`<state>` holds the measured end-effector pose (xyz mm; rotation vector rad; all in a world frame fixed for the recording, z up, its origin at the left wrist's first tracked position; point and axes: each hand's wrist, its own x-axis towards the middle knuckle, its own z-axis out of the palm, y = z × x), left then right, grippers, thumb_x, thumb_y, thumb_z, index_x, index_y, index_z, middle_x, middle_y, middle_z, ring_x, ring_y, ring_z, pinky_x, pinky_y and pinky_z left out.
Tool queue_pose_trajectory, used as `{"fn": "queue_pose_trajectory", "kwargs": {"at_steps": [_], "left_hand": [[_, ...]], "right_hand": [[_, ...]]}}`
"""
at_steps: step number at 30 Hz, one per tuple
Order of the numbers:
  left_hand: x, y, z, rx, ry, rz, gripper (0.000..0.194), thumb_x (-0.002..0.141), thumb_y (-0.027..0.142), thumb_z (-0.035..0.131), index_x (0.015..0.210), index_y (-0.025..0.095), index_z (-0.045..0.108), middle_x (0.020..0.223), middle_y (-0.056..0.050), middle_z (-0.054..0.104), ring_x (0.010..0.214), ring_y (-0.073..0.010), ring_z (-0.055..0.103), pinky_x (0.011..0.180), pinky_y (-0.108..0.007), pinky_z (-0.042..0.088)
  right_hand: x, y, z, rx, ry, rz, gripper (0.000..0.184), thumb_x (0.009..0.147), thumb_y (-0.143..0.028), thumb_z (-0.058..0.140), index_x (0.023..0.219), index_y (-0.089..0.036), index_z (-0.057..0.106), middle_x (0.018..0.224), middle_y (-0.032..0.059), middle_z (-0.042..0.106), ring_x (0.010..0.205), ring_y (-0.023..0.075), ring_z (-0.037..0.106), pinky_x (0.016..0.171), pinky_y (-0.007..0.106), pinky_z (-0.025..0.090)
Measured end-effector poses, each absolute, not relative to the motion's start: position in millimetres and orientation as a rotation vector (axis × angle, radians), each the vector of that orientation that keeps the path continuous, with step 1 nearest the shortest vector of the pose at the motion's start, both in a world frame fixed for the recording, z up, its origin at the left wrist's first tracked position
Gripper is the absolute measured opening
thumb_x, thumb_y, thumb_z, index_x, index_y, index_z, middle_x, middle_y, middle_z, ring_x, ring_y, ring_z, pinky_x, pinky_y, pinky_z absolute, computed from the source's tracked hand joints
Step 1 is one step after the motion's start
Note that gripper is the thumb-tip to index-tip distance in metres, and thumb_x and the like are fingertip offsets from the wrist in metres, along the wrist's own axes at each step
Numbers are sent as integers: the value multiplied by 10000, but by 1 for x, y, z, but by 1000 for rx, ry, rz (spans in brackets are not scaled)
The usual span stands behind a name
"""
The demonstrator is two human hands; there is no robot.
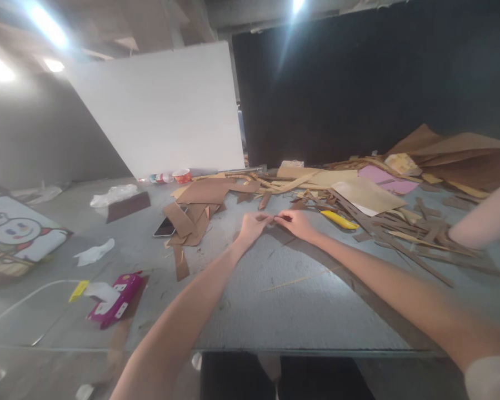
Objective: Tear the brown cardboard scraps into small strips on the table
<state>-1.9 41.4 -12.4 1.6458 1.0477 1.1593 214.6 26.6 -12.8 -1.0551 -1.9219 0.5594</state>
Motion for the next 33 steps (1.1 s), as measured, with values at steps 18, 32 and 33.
{"fn": "queue_pose_trajectory", "kwargs": {"at_steps": [18,32,33], "left_hand": [[3,41,-15,1715,1060,1169,424,925,593,796,878,172,821,898,-105,861,862,-251,827,827,-343,621],[3,32,-7,1934,1133,1109,325,1035,462,719,946,172,833,921,-90,856,888,-237,821,852,-336,639],[4,32,-6,1942,1136,1105,318,1036,454,717,943,172,831,912,-85,854,883,-235,820,850,-332,638]], "right_hand": [[218,24,-7,-1146,-1955,544,606,1054,-715,564,753,-230,765,688,53,716,687,237,630,666,325,433],[217,26,-13,-1099,-1972,558,540,1052,-667,601,777,-226,752,749,41,747,728,229,644,672,316,431],[217,26,-12,-1095,-1964,560,557,1052,-683,593,775,-224,744,748,41,744,719,226,639,670,316,425]]}}
